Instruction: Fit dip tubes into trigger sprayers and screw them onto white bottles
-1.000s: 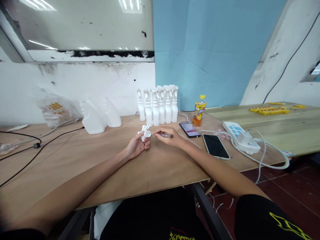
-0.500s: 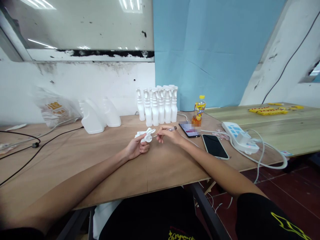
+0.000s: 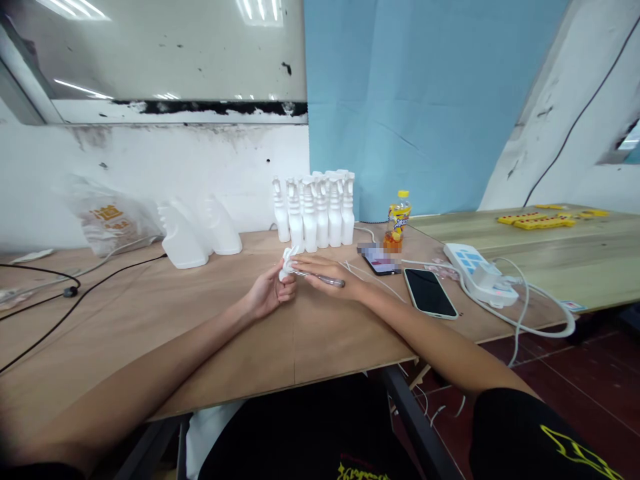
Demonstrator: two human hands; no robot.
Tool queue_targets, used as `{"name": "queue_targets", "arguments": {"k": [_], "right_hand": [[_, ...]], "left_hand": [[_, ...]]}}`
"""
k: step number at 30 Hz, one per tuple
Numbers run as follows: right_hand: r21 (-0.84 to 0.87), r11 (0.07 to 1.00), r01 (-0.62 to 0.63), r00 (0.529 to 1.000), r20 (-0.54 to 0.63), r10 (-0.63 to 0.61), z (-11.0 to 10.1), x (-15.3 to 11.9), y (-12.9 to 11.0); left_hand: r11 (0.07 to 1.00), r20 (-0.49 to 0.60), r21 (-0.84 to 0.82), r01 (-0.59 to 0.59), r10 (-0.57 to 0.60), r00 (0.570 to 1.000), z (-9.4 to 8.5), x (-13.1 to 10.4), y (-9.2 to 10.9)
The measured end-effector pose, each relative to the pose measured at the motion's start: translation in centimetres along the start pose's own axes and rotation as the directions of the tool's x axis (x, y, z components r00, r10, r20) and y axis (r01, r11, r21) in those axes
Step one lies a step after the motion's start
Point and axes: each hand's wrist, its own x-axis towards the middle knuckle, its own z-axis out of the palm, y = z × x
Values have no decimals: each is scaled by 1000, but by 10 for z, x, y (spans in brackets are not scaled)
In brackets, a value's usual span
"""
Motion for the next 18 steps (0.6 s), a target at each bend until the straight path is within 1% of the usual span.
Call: {"name": "queue_targets", "arguments": {"k": [1,4,8,11,14,16,18], "right_hand": [[2,1000,0,1000,-9,0,-1,0,0],[20,999,-49,998,-40,50,1,0,2],[35,994,-107,988,-112,111,6,-3,7],[52,981,-187,968,-163,193,8,-4,9],[70,957,-281,941,-179,289,6,-5,10],[54,938,-342,916,-204,346,2,-5,12],[10,916,-402,889,-236,393,-2,-6,13]], "left_hand": [[999,-16,20,-37,37,999,0,0,0],[986,-47,95,-133,138,989,0,0,1],[962,-70,204,-178,196,978,1,-2,-1],[931,-128,296,-212,259,957,2,0,0],[876,-208,415,-247,355,911,-5,3,6],[819,-249,513,-256,428,869,-14,5,14],[746,-279,621,-241,497,822,-26,6,23]]}}
